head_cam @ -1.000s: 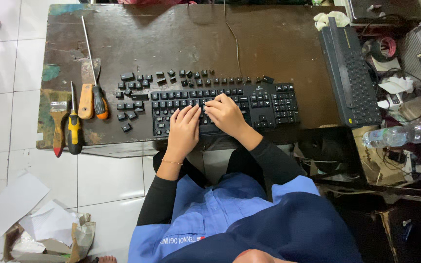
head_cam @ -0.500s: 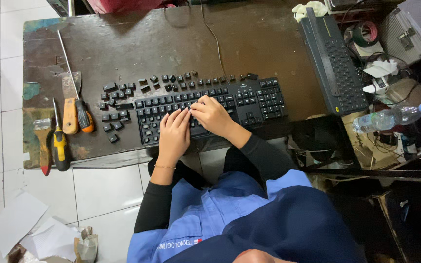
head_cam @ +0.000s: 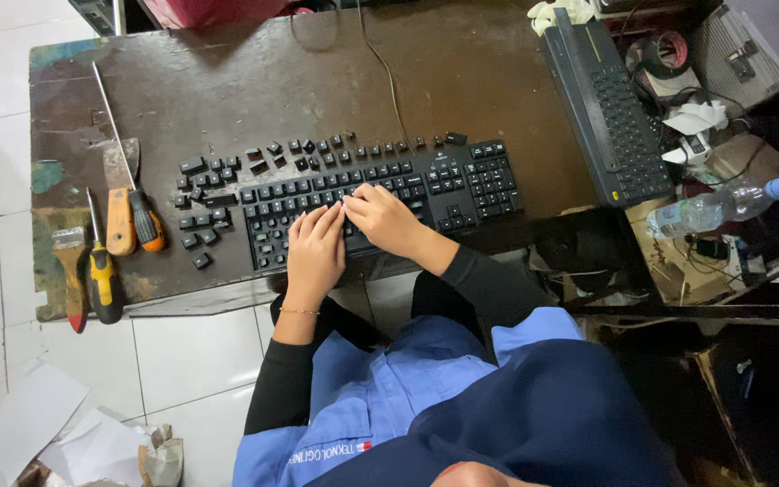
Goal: The person sits at a workbench and reassembles a black computer keyboard by hand. They pick up individual keycaps from a pile on the table and press them into place on the keyboard base one by one.
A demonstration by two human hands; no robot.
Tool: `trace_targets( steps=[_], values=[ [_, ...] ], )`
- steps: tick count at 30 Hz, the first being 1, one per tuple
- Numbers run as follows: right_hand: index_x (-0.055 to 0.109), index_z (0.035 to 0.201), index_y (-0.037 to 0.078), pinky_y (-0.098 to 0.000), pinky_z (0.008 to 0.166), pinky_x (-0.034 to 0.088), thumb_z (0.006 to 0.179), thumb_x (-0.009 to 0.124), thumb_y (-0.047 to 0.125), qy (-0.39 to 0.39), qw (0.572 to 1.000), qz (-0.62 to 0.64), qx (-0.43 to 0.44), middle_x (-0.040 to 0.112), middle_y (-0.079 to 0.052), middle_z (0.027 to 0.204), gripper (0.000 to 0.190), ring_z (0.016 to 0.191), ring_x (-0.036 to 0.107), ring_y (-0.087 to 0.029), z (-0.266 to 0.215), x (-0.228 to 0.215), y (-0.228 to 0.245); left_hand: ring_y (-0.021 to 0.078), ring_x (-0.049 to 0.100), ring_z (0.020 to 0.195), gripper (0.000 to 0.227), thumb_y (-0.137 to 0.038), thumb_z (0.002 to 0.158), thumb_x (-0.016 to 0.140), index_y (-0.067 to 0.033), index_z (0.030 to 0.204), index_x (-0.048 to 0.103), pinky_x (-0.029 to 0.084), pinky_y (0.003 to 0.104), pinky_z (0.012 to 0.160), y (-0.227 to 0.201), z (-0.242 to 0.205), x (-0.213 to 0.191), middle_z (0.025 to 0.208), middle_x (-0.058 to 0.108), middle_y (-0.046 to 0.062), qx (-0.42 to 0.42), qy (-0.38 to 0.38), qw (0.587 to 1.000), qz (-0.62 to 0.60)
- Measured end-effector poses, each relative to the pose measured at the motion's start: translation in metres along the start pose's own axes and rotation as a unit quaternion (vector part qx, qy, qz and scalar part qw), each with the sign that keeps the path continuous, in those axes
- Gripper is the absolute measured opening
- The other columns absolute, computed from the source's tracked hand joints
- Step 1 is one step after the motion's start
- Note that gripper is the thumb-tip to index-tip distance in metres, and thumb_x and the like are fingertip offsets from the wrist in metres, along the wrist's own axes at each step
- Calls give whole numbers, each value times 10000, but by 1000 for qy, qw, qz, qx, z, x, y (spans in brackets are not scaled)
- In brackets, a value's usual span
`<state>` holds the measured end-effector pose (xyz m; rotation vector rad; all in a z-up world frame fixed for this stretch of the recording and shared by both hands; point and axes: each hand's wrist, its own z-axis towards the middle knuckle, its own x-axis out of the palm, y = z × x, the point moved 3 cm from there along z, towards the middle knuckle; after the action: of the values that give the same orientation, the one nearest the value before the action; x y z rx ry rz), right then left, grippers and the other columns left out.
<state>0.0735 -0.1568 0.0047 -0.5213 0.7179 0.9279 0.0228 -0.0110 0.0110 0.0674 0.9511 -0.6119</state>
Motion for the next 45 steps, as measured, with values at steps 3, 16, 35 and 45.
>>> trace_targets(
  steps=[3, 16, 35, 45],
  values=[
    [628, 928, 9, -327, 644, 401, 952, 489, 39, -3, 1000, 3, 0, 590, -91, 956, 144, 871, 516, -267, 0, 0, 0, 223, 553, 1163, 350, -122, 850, 599, -110, 1192, 671, 391, 432, 1006, 0, 2, -2, 1211, 639, 23, -5, 11, 1000, -1],
    [637, 877, 15, -321, 639, 394, 905, 534, 0, 0, 999, 8, 40, 567, -66, 883, 108, 836, 517, -250, 4, -2, 2, 213, 555, 1151, 328, -142, 853, 595, -126, 1167, 688, 397, 417, 997, -1, 4, -3, 1155, 638, 10, 0, 18, 1000, 15],
    [700, 821, 39, -321, 767, 527, 835, 743, 15, -28, 946, 274, 170, 701, -46, 901, 52, 850, 640, -240, 9, -15, -24, 256, 565, 1156, 349, -73, 879, 589, -77, 1226, 634, 421, 424, 981, 12, -4, -11, 1213, 621, 58, -68, -16, 996, -47],
    [655, 845, 59, -275, 690, 446, 933, 621, 66, 22, 996, 71, 55, 624, -17, 930, 95, 900, 581, -194, 19, -19, -9, 263, 557, 1156, 366, -71, 871, 601, -75, 1236, 627, 410, 435, 989, 12, -7, -8, 1237, 615, 59, -51, -22, 998, -35]
  ],
)
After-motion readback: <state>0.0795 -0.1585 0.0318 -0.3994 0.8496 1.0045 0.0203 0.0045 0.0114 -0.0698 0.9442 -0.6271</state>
